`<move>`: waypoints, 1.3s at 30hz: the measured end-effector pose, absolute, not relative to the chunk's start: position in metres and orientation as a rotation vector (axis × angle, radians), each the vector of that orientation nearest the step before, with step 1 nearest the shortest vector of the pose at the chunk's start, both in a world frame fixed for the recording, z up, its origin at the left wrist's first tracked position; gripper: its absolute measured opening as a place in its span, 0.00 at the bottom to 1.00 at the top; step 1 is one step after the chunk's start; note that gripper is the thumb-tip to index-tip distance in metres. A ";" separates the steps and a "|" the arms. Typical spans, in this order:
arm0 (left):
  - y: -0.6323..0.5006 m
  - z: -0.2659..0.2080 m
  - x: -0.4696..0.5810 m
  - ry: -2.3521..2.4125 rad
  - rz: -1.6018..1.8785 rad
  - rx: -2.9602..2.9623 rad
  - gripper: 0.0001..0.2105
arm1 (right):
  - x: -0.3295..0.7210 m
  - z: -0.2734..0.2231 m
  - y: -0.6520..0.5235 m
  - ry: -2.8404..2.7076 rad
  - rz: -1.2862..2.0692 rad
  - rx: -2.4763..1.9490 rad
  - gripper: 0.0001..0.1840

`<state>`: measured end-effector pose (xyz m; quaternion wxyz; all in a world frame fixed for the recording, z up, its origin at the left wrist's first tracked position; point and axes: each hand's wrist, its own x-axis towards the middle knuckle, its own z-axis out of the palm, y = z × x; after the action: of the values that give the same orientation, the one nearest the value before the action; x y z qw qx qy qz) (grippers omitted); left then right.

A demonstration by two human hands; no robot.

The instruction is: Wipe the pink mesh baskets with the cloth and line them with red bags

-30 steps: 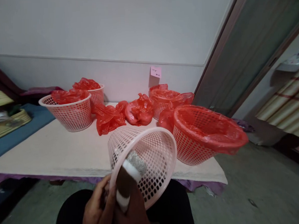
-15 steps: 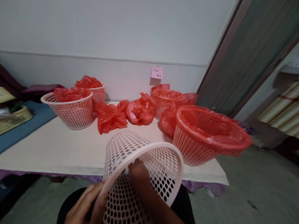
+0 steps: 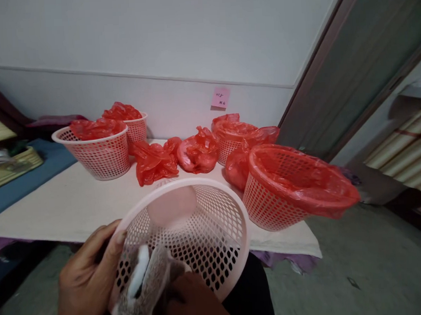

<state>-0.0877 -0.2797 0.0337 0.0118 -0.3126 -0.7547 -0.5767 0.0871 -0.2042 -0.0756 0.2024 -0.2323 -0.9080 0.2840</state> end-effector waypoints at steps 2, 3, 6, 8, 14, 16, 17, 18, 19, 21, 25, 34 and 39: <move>-0.274 0.037 -0.090 -2.393 -1.875 -0.901 0.17 | 0.088 -0.082 -0.211 -2.485 0.716 -0.778 0.04; -0.271 0.039 -0.091 -2.400 -1.905 -0.888 0.17 | 0.086 -0.086 -0.214 -2.470 0.638 -0.772 0.05; -0.263 0.043 -0.091 -2.385 -1.981 -0.962 0.18 | 0.078 -0.097 -0.219 -2.470 0.369 -0.572 0.10; -0.260 0.045 -0.091 -2.386 -1.991 -1.006 0.18 | 0.073 -0.100 -0.222 -2.447 0.298 -0.487 0.12; -0.272 0.021 -0.072 -2.391 -2.086 -0.968 0.20 | 0.068 -0.070 -0.221 -2.266 0.515 -0.461 0.21; -0.280 0.002 -0.062 -2.472 -2.076 -0.964 0.22 | 0.068 -0.054 -0.219 -2.203 0.742 -0.488 0.29; -0.285 -0.007 -0.058 -2.511 -2.032 -0.938 0.22 | 0.066 -0.048 -0.219 -2.173 0.855 -0.501 0.30; -0.288 -0.015 -0.056 -2.525 -1.980 -0.915 0.21 | 0.065 -0.043 -0.218 -2.143 0.952 -0.509 0.31; -0.292 -0.021 -0.056 -2.515 -1.921 -0.904 0.20 | 0.063 -0.041 -0.219 -2.120 1.027 -0.500 0.31; -0.297 -0.026 -0.059 -2.448 -1.785 -0.947 0.16 | 0.057 -0.042 -0.219 -2.123 1.080 -0.485 0.29; -0.298 -0.014 -0.069 -2.258 -1.486 -1.194 0.12 | 0.048 -0.060 -0.210 -2.328 0.910 -0.662 0.20; -0.293 0.005 -0.067 -1.999 -1.310 -1.504 0.09 | 0.049 -0.085 -0.124 -2.700 0.226 -1.148 0.11; -0.289 0.008 -0.073 -1.990 -1.384 -1.486 0.10 | 0.057 -0.077 -0.142 -2.738 0.499 -0.861 0.09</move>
<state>-0.0729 -0.2892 0.0081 0.1488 -0.5170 -0.6921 -0.4812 0.0572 -0.1418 -0.0775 0.1140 -0.2938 -0.9337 0.1701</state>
